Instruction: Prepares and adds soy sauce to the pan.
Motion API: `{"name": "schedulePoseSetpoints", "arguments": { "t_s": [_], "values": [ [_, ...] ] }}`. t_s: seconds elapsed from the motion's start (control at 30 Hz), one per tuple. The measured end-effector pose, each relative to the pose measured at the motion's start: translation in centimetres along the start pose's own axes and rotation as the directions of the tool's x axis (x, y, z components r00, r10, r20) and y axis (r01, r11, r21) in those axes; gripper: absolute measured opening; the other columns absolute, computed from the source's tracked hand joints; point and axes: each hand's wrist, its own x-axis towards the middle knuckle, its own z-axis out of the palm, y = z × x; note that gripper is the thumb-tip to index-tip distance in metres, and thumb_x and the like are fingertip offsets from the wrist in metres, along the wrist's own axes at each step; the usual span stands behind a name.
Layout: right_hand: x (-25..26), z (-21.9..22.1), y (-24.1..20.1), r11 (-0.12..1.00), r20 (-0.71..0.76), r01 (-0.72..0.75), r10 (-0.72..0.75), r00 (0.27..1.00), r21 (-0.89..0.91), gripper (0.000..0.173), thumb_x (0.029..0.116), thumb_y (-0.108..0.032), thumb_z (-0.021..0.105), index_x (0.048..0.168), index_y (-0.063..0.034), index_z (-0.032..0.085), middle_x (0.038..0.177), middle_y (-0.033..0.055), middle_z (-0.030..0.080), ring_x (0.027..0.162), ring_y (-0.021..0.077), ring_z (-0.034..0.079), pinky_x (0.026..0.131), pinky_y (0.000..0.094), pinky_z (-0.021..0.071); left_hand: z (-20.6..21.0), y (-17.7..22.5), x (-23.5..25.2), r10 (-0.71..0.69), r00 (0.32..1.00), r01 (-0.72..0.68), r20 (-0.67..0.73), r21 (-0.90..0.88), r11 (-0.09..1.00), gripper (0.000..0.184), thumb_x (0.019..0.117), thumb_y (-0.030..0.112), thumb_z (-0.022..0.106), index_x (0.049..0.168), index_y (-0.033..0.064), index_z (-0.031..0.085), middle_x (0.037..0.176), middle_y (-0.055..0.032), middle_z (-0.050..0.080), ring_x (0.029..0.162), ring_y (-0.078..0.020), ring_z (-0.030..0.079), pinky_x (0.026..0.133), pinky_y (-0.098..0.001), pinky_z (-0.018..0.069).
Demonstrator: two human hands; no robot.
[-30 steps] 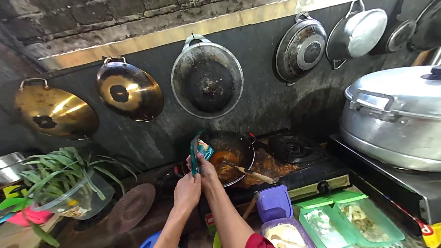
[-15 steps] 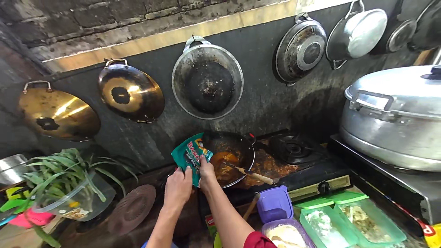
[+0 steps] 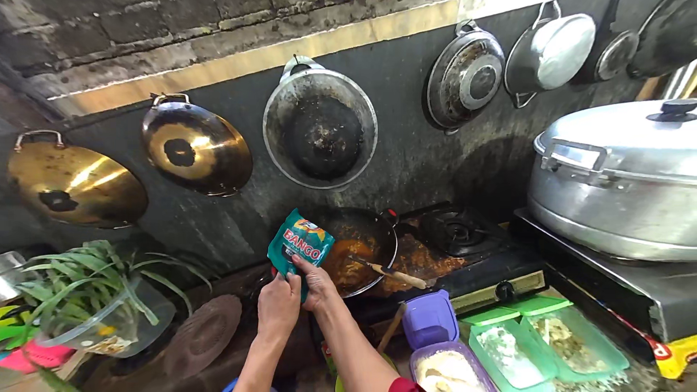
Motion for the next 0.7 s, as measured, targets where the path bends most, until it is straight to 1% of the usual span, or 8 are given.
{"name": "schedulePoseSetpoints", "arguments": {
  "t_s": [0.1, 0.2, 0.3, 0.37, 0.43, 0.53, 0.63, 0.7],
  "values": [
    [-0.5, 1.0, -0.3, 0.999, -0.063, 0.009, -0.012, 0.998, -0.042, 0.032, 0.0948, -0.022, 0.073, 0.119, -0.006, 0.061, 0.097, 0.0111, 0.069, 0.082, 0.0194, 0.069, 0.072, 0.0368, 0.0593, -0.2, -0.1, -0.2, 0.018, 0.999, -0.019, -0.05, -0.023, 1.0, 0.038, 0.1069, 0.023, 0.044, 0.096, -0.0051, 0.068, 0.08, -0.0197, 0.068, 0.077, -0.0353, 0.07, 0.073, -0.0557, 0.056],
    [-0.4, 1.3, -0.2, 0.995, -0.104, 0.025, -0.035, 0.994, -0.097, 0.033, 0.0959, -0.031, 0.072, 0.117, -0.0064, 0.063, 0.098, 0.0102, 0.069, 0.083, 0.0193, 0.068, 0.073, 0.0374, 0.0583, -0.5, 0.0, -0.5, 0.013, 0.997, -0.016, -0.076, -0.04, 0.999, 0.037, 0.1066, 0.022, 0.045, 0.093, -0.0042, 0.067, 0.078, -0.0176, 0.067, 0.073, -0.0324, 0.069, 0.071, -0.0524, 0.0564],
    [-0.1, 1.2, -0.2, 0.976, -0.143, 0.055, -0.086, 0.986, -0.209, 0.045, 0.1024, -0.047, 0.059, 0.122, -0.0063, 0.062, 0.105, 0.0116, 0.068, 0.092, 0.0214, 0.067, 0.08, 0.0406, 0.0567, -0.3, 0.0, -1.0, 0.041, 0.994, -0.045, -0.097, -0.046, 0.998, 0.037, 0.1052, 0.023, 0.045, 0.091, -0.0037, 0.067, 0.075, -0.0168, 0.067, 0.069, -0.0311, 0.069, 0.067, -0.0514, 0.0571],
    [0.1, 0.9, -0.1, 0.968, -0.147, 0.062, -0.1, 0.984, -0.244, 0.05, 0.1043, -0.051, 0.053, 0.124, -0.0053, 0.062, 0.107, 0.0132, 0.067, 0.094, 0.0231, 0.066, 0.081, 0.0426, 0.0558, -0.4, -0.1, -1.0, 0.005, 0.999, -0.007, -0.044, -0.05, 0.999, 0.038, 0.1071, 0.024, 0.044, 0.095, -0.0029, 0.067, 0.077, -0.0159, 0.067, 0.068, -0.03, 0.069, 0.067, -0.0506, 0.0578],
    [0.1, 0.4, -0.3, 0.982, -0.081, 0.025, -0.041, 0.996, -0.186, 0.044, 0.1041, -0.046, 0.056, 0.123, -0.0069, 0.061, 0.102, 0.0113, 0.068, 0.089, 0.0209, 0.068, 0.077, 0.04, 0.0577, -1.0, 0.0, -0.6, -0.048, 0.998, 0.049, 0.036, -0.003, 0.999, 0.037, 0.109, 0.025, 0.043, 0.101, -0.0021, 0.067, 0.081, -0.0165, 0.068, 0.071, -0.0302, 0.07, 0.07, -0.0509, 0.0584],
    [-0.2, -0.3, -0.7, 0.997, 0.09, -0.057, 0.061, 0.994, -0.047, 0.029, 0.0982, -0.025, 0.067, 0.12, -0.0079, 0.06, 0.099, 0.0105, 0.069, 0.085, 0.0196, 0.07, 0.075, 0.0376, 0.0604, -1.8, -0.3, 0.1, -0.052, 0.991, 0.043, 0.122, 0.071, 0.997, 0.036, 0.1091, 0.025, 0.044, 0.102, -0.0019, 0.068, 0.085, -0.0189, 0.069, 0.078, -0.0338, 0.07, 0.075, -0.0545, 0.0563],
    [-0.5, 0.2, -0.8, 0.998, 0.059, -0.058, 0.06, 0.996, -0.039, 0.029, 0.0914, -0.015, 0.074, 0.116, -0.0068, 0.062, 0.095, 0.0106, 0.069, 0.08, 0.0192, 0.069, 0.071, 0.0369, 0.0601, -2.4, -0.5, 0.3, -0.018, 0.982, 0.01, 0.19, 0.039, 0.999, 0.035, 0.1085, 0.025, 0.045, 0.097, 0.0004, 0.067, 0.08, -0.015, 0.067, 0.071, -0.0291, 0.068, 0.07, -0.0509, 0.0569],
    [-0.7, 0.8, -1.0, 0.999, 0.003, -0.028, 0.028, 1.0, -0.033, 0.028, 0.0912, -0.018, 0.075, 0.114, -0.0064, 0.063, 0.094, 0.0101, 0.069, 0.079, 0.0189, 0.069, 0.069, 0.0367, 0.0595, -2.4, -0.5, 0.1, 0.021, 0.985, -0.025, 0.169, 0.024, 0.999, 0.037, 0.1083, 0.026, 0.043, 0.095, 0.0011, 0.067, 0.078, -0.0132, 0.067, 0.068, -0.0271, 0.068, 0.067, -0.0487, 0.0577]
  ]
}}
